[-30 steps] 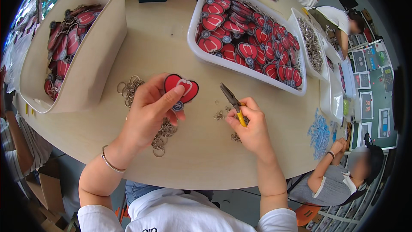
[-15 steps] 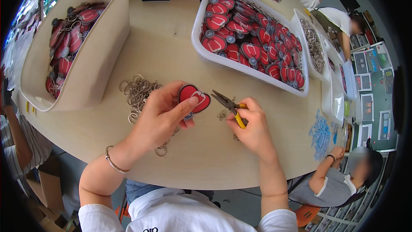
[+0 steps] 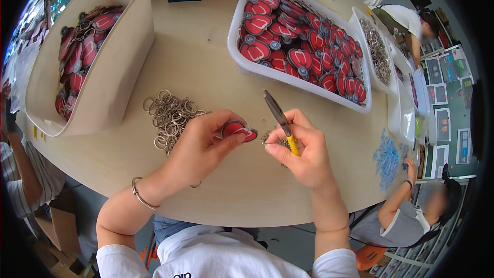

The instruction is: The person assembles keychains by attaching metal split rings to red heart-shaped charms using pliers. They repeatedly pick up a charm and a ring, open the ring with pliers, link it to the charm, and close it, placing the finished keychain into a white bin.

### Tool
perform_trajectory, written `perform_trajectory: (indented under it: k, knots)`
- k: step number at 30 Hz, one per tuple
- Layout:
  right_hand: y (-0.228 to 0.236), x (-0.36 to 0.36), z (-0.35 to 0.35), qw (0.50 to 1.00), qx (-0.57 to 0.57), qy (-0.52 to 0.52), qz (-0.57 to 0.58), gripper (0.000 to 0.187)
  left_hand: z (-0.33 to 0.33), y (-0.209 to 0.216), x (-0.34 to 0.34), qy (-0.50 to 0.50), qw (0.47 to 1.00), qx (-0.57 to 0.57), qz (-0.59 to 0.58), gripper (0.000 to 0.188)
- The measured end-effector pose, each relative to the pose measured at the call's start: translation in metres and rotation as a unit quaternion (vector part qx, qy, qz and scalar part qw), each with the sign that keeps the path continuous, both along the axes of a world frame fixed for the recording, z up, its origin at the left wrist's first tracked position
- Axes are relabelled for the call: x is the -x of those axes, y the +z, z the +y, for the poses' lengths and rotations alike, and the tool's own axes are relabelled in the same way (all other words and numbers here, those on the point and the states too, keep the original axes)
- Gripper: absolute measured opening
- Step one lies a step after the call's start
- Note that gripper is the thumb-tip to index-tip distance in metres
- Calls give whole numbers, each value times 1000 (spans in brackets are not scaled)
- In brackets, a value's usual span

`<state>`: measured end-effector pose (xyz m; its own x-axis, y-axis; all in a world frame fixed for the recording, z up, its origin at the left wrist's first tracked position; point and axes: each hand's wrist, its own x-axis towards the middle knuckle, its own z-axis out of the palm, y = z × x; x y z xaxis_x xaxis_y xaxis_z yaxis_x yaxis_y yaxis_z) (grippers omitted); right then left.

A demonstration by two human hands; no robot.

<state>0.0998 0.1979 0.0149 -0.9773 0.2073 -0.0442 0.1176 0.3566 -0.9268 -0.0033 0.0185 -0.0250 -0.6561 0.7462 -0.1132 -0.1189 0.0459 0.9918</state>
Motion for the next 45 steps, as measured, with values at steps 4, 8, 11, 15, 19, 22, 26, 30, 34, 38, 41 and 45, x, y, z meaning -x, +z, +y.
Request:
perform_trajectory:
  k: [4,8,11,15,19,22,26,30,34,38,41,45]
  knots:
    - [6,10,-4,1000,-14,11,6,8,0,9,-3,-4,999,28,44,10]
    - [5,16,-3,999,-26,28,-2,9,-2,16,-3,-31,988,63,135,13]
    - [6,19,-3,999,-13,38,-23,8,-4,17,-4,-19,981,63,183,13]
    - [7,22,-2,998,26,43,-41,6,-5,14,-3,-4,969,47,243,13]
    - [4,22,-2,998,-18,53,-10,6,-3,11,-4,18,951,21,309,16]
    - [5,20,-3,994,-85,63,39,8,-1,9,-5,44,917,0,398,17]
    - [5,20,-5,989,-111,67,77,10,0,6,-4,77,882,-29,465,21]
    - [6,15,-17,988,-105,8,113,14,1,5,-5,124,824,-44,551,27]
    - [-1,9,-24,961,-203,-14,188,10,0,4,-5,141,786,-62,599,33]
    - [9,11,-21,958,-216,9,187,17,-2,6,-2,132,779,-80,607,34]
    - [11,12,-20,970,-174,14,169,20,-3,8,-1,121,781,-83,608,34]
    - [11,15,-22,966,-186,18,181,19,-4,10,0,124,786,-80,600,33]
